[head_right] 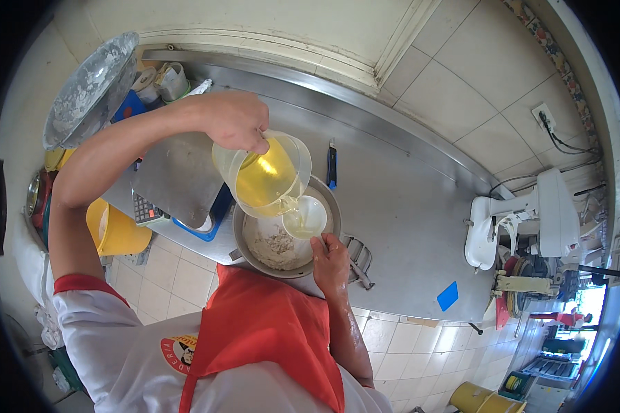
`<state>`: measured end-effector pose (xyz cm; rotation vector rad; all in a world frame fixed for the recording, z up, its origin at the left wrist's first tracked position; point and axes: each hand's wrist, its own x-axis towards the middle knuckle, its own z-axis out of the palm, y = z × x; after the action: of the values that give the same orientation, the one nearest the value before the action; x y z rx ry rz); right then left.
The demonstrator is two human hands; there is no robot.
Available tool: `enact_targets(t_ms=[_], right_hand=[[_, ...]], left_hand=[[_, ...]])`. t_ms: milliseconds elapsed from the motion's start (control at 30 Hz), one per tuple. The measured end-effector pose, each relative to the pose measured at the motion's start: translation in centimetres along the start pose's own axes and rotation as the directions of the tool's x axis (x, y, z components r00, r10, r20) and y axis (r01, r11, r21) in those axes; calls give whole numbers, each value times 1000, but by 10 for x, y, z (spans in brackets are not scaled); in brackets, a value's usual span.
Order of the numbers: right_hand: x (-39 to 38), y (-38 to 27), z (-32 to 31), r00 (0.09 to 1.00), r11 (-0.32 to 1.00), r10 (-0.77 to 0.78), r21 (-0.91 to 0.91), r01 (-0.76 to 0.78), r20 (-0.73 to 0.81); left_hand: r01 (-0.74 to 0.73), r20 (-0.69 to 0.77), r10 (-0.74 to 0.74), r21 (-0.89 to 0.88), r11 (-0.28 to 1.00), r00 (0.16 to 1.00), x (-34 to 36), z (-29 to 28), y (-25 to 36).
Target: The person adds flour from a large bucket into a metal bowl, then pours oil from a pitcher and water from a tap into the bowl by hand.
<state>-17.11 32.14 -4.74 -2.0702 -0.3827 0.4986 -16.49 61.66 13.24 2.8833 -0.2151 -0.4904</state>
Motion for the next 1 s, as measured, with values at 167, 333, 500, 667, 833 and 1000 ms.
enact_targets(t_ms=[167,333,500,667,833,1000], right_hand=[[1,8,1,1000,1000,11,-22,-10,17],[0,6,4,1000,999,-11,53,12,-10],[1,8,2,1000,1000,9,27,-9,0],[1,7,2,999,999,42,12,-42,20],[1,9,3,1000,1000,14,19,-14,9],[2,12,2,999,998,34,47,-34,10]], left_hand=[[13,3,-13,-18,1000,1000,2,2,0],[48,-3,-48,7,999,999,1,-1,7],[65,-13,-65,-15,998,998,0,-3,12],[60,-16,-60,-9,998,998,1,-1,10],[11,-23,-11,5,1000,1000,2,0,7],[38,10,-38,12,999,999,1,-3,10]])
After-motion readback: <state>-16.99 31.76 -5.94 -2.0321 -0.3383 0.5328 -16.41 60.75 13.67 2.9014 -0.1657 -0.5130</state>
